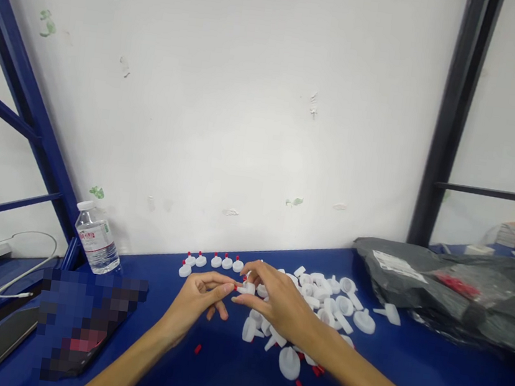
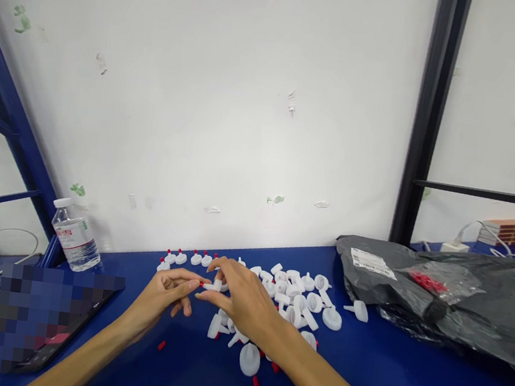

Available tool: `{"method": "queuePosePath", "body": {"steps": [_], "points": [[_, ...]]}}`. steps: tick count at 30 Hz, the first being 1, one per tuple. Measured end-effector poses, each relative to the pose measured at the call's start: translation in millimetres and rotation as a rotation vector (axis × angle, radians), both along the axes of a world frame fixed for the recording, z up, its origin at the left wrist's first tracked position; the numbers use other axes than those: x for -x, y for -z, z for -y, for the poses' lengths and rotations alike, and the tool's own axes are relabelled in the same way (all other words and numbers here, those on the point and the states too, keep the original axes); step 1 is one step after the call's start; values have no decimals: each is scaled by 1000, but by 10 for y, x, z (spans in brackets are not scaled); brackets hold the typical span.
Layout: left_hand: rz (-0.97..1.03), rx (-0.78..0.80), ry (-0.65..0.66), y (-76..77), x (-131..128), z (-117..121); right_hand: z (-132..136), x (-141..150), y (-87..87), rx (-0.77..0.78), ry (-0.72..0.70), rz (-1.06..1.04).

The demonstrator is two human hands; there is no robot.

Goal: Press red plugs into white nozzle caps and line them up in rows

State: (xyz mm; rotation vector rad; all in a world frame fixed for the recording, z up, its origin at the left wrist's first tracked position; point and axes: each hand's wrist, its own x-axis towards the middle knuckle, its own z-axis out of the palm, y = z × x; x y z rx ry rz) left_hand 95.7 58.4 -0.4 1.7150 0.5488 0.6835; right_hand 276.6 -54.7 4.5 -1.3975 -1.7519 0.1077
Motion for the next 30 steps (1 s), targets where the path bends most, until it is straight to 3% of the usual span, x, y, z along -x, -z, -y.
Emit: {"method": "queuePosePath", "body": {"steps": [5,10,13,25,28,30], "points": [[72,146,41,-29,30,10,23,14,-18,-66,-45,19],[54,339,257,-88,57,72,39,53,-37,-164,-96,107],[66,387,317,-69,51,93,45,70,-34,-202,-94,188],[128,315,334,23,35,57,42,130,-39,-218,-151,257],[101,273,248,-2,40,-23,60,115,-63,-216,-117,256],[46,163,142,-29,62,-125,74,101,-77,-216,-64,266]]}}
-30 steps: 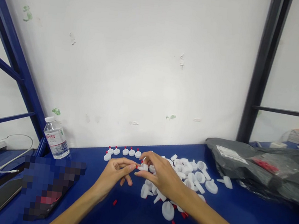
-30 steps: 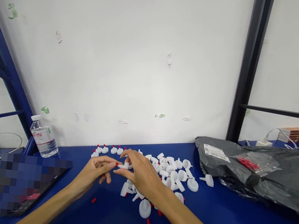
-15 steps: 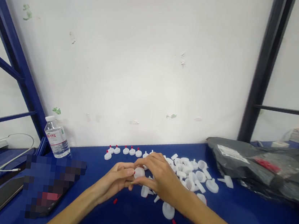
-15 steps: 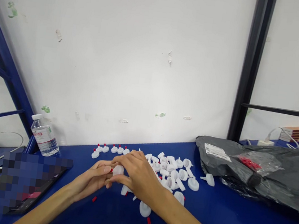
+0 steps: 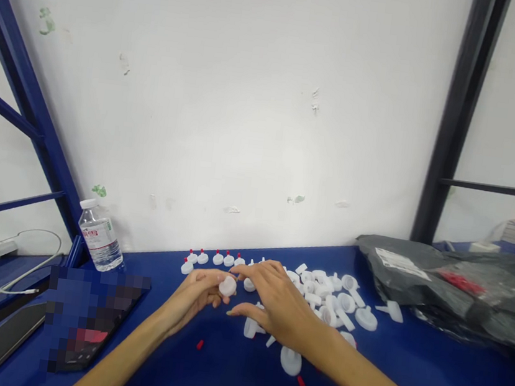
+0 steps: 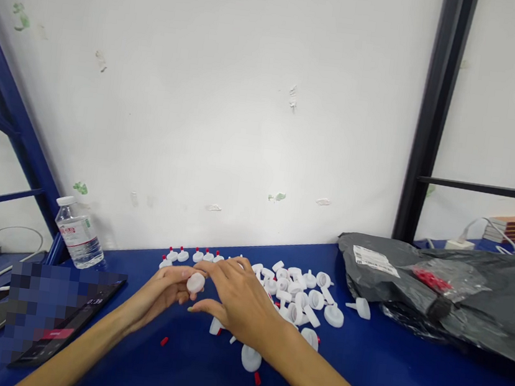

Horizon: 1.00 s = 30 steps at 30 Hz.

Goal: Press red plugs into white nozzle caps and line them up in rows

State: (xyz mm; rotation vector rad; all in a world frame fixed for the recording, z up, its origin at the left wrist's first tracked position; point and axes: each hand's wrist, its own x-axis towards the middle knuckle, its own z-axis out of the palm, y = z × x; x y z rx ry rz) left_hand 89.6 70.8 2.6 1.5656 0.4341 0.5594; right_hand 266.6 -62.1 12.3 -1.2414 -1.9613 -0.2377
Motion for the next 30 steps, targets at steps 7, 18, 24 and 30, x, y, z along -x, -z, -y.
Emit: {"method": "queuePosePath", "body": {"steps": [7,18,24,30], "points": [[-470,-680,-477,55,187,-461,27,3,-31,9,67,31],[-602,-750,-616,214,224,-654,33,12,-35,0,95,65],[-591,-737,-695,175,241,-618,25,1,-29,-19,75,68],[-636,-779,-595,179,213,-537,32,20,-36,-23,55,84]]}}
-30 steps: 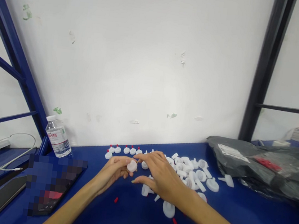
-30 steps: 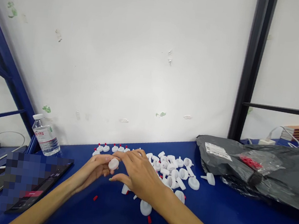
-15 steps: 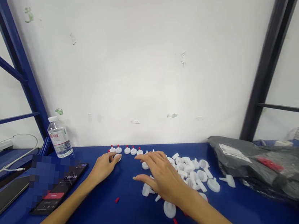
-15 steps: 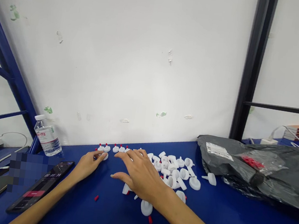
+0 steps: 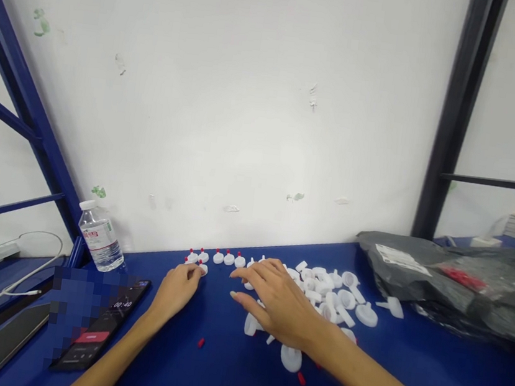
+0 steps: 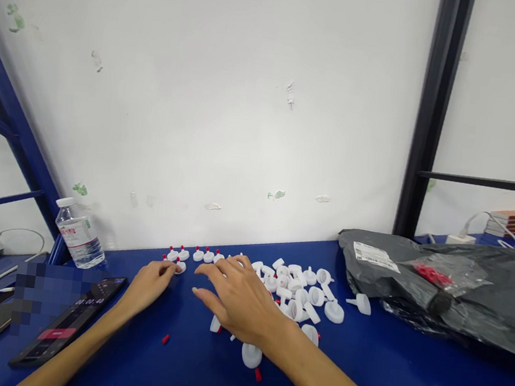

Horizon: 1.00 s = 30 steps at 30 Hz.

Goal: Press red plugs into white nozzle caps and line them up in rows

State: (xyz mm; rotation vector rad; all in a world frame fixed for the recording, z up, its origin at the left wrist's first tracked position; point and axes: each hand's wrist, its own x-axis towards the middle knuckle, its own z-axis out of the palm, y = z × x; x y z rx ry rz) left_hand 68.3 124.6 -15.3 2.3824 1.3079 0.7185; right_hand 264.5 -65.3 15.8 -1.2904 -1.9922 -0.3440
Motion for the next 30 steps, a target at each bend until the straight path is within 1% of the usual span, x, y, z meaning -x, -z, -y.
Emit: {"method": "queuePosePath", "body": {"steps": [3,5,6,8,9,11,13,15,18,22,27,30], "points": [[-24,11,37,19,-18,1,-13,-6,-5,-7,-1,22],[-16,16,68,6,-28,2,-31,-59,-23,-26,18,48],[-8,22,91,-11,-33,11,-39,-107,-38,-41,48,58],[3,47,165,-64,-40,51,-47,-245,-85,-74,158,49],[11,91,228,-96,-41,82,-45,-332,-115,-82,230,30],[36,247,388,-161,-32,154,-26,-519,-174,-50,349,-12],[52,439,524,-212,-10,214,-3,-688,-216,84,404,-54],[19,571,586,-242,16,242,6,-807,-221,205,440,-85],[-73,645,634,-257,46,230,-20,-860,-163,294,428,-48],[-140,708,702,-279,62,227,-72,-778,-67,347,380,59],[-199,709,719,-303,79,271,-50,-626,-61,336,354,126],[-198,695,716,-284,77,278,-5,-516,-79,316,303,142]]}}
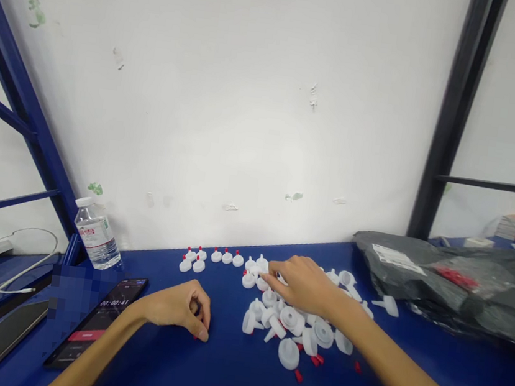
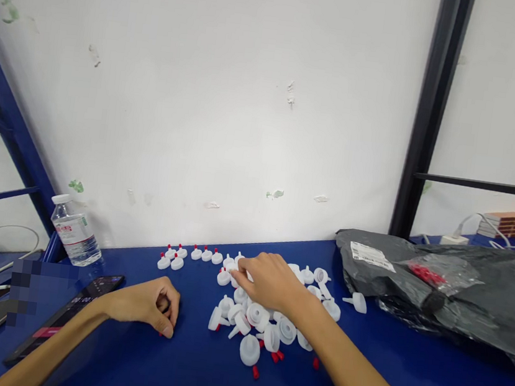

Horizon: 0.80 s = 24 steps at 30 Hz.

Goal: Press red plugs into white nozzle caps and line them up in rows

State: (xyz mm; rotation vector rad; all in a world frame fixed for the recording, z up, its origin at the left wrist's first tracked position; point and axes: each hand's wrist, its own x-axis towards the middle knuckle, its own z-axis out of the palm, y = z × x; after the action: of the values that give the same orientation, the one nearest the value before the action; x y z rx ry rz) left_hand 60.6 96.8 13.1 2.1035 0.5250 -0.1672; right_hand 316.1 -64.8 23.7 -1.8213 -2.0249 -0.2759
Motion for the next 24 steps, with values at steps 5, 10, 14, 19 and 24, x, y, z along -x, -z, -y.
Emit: {"method": "queuePosePath", "body": {"steps": [5,10,14,19,24], "points": [[61,-50,-38,8,-33,20,65,210,3,17,-141,-40],[35,-61,-36,-53,13,-2,76,328,42,55,-210,-19],[-40,27,-30,-61,67,-41,56,339,88,99,-213,-2],[-19,-13,-25,-47,51,-24,43,334,99,111,-220,25],[124,-19,-104,-37,-7,-2,64,364,61,48,-215,-37]]}}
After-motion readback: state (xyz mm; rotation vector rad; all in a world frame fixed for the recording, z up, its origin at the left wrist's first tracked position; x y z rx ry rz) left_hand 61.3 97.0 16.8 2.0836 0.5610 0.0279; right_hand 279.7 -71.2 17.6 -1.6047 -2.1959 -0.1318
